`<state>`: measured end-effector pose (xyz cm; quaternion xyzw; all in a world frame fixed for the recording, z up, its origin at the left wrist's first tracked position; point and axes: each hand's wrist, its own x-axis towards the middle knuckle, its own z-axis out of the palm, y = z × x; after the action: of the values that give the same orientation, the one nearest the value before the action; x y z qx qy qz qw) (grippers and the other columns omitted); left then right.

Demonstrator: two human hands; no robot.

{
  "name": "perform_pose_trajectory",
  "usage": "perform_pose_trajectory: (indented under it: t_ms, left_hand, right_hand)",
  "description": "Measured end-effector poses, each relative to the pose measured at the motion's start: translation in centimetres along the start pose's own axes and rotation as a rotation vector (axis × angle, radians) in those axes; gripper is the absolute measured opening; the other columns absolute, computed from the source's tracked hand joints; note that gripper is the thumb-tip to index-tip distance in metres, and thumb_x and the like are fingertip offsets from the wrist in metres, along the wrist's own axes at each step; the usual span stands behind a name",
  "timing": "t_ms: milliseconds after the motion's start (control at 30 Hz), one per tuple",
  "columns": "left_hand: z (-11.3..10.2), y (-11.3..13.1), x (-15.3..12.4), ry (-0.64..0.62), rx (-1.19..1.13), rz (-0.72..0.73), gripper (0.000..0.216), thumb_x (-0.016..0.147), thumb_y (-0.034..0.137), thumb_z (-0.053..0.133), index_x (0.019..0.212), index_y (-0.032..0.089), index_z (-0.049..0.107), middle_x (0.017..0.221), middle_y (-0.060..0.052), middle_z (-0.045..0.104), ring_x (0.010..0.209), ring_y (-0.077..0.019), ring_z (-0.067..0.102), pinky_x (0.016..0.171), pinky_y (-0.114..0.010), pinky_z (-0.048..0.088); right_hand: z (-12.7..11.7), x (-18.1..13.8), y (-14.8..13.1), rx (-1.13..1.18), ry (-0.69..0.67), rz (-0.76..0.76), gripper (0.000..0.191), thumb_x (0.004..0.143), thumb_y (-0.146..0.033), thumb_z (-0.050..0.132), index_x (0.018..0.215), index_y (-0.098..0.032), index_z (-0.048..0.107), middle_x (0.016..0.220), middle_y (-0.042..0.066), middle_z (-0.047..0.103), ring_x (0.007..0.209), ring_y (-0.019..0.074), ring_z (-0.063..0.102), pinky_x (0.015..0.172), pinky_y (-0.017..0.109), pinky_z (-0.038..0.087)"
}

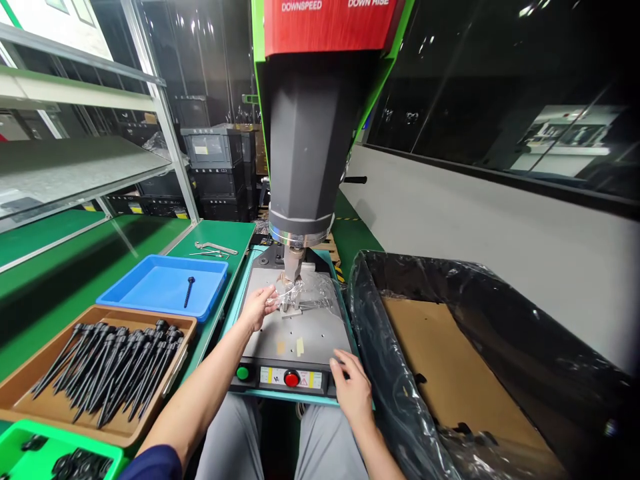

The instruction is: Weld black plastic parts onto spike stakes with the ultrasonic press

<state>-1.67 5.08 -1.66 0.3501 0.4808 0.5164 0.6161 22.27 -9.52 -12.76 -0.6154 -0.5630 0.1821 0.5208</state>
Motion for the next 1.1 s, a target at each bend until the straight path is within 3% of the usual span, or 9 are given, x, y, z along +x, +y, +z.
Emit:
perform_pose_trajectory:
  t_ms: [100, 200, 300, 400, 567, 733, 867, 1100]
  left_hand:
    - [0.6, 0.5, 0.3, -0.027, -0.059, 0.032, 0.046, 0.057, 0.045, 0.084, 0.078, 0.013, 0.060, 0.075, -0.005, 0.066, 0.060, -0.0103, 0.060, 0.054, -0.021, 0.043]
    - [0.9, 0.7, 0.2, -0.045, -0.051, 0.082, 0.043, 0.054, 0.041, 0.086, 0.074, 0.013, 0.060, 0.069, -0.003, 0.064, 0.056, -0.0082, 0.057, 0.049, -0.018, 0.038]
    - [1.2, 0.9, -0.1, -0.051, -0.049, 0.111, 0.041, 0.055, 0.041, 0.084, 0.074, 0.012, 0.061, 0.069, -0.003, 0.064, 0.055, -0.0080, 0.057, 0.049, -0.018, 0.037]
    - [1.4, 1.0, -0.4, -0.045, -0.051, 0.138, 0.039, 0.057, 0.041, 0.083, 0.072, 0.013, 0.061, 0.069, -0.004, 0.065, 0.055, -0.0087, 0.057, 0.049, -0.019, 0.036]
    - [1.6, 1.1, -0.5, -0.014, -0.067, 0.191, 0.035, 0.056, 0.039, 0.082, 0.071, 0.014, 0.062, 0.065, -0.001, 0.064, 0.053, -0.0089, 0.054, 0.049, -0.020, 0.037]
    - [1.9, 1.5, -0.3, 0.000, -0.088, 0.215, 0.032, 0.057, 0.037, 0.080, 0.071, 0.014, 0.062, 0.063, 0.000, 0.063, 0.053, -0.0092, 0.054, 0.049, -0.020, 0.036]
    - [2.1, 1.9, -0.1, 0.012, -0.097, 0.226, 0.029, 0.057, 0.035, 0.079, 0.070, 0.014, 0.062, 0.061, 0.000, 0.061, 0.052, -0.0089, 0.053, 0.048, -0.019, 0.035]
    - [2.1, 2.2, 0.4, 0.064, -0.140, 0.205, 0.029, 0.058, 0.036, 0.076, 0.072, 0.015, 0.060, 0.065, 0.000, 0.062, 0.052, -0.0085, 0.052, 0.048, -0.019, 0.033]
  right_hand:
    - [2.8, 1.8, -2.4, 0.154, -0.198, -0.008, 0.036, 0.091, -0.039, 0.051, 0.116, -0.018, 0.066, 0.105, 0.013, 0.070, 0.093, 0.0244, 0.069, 0.077, 0.037, 0.059]
    - [5.9, 4.7, -4.1, 0.183, -0.258, -0.092, 0.038, 0.090, -0.032, 0.049, 0.122, -0.019, 0.063, 0.110, 0.013, 0.068, 0.098, 0.0246, 0.067, 0.078, 0.037, 0.059]
    - [8.4, 8.1, -5.3, 0.132, -0.209, -0.171, 0.045, 0.090, -0.032, 0.048, 0.131, -0.018, 0.057, 0.127, 0.017, 0.058, 0.105, 0.0262, 0.064, 0.079, 0.039, 0.059]
    - [9.9, 10.7, -6.0, 0.053, -0.045, -0.254, 0.046, 0.089, -0.031, 0.050, 0.133, -0.019, 0.055, 0.136, 0.018, 0.048, 0.116, 0.0296, 0.057, 0.089, 0.045, 0.055]
    - [10.4, 13.2, -6.6, -0.002, 0.112, -0.301, 0.045, 0.090, -0.029, 0.049, 0.133, -0.020, 0.052, 0.135, 0.018, 0.046, 0.122, 0.0307, 0.051, 0.099, 0.051, 0.047]
    - [10.4, 16.6, -7.7, -0.055, -0.039, -0.286, 0.041, 0.088, -0.032, 0.050, 0.125, -0.017, 0.060, 0.129, 0.017, 0.055, 0.123, 0.0299, 0.051, 0.107, 0.049, 0.040]
    - [10.2, 18.8, -8.7, -0.063, -0.176, -0.243, 0.032, 0.083, -0.031, 0.054, 0.108, -0.018, 0.069, 0.121, 0.013, 0.061, 0.117, 0.0283, 0.056, 0.104, 0.044, 0.041]
    - [8.9, 19.2, -10.9, -0.081, -0.183, -0.234, 0.027, 0.081, -0.033, 0.056, 0.100, -0.016, 0.067, 0.115, 0.014, 0.063, 0.111, 0.0267, 0.058, 0.097, 0.040, 0.044]
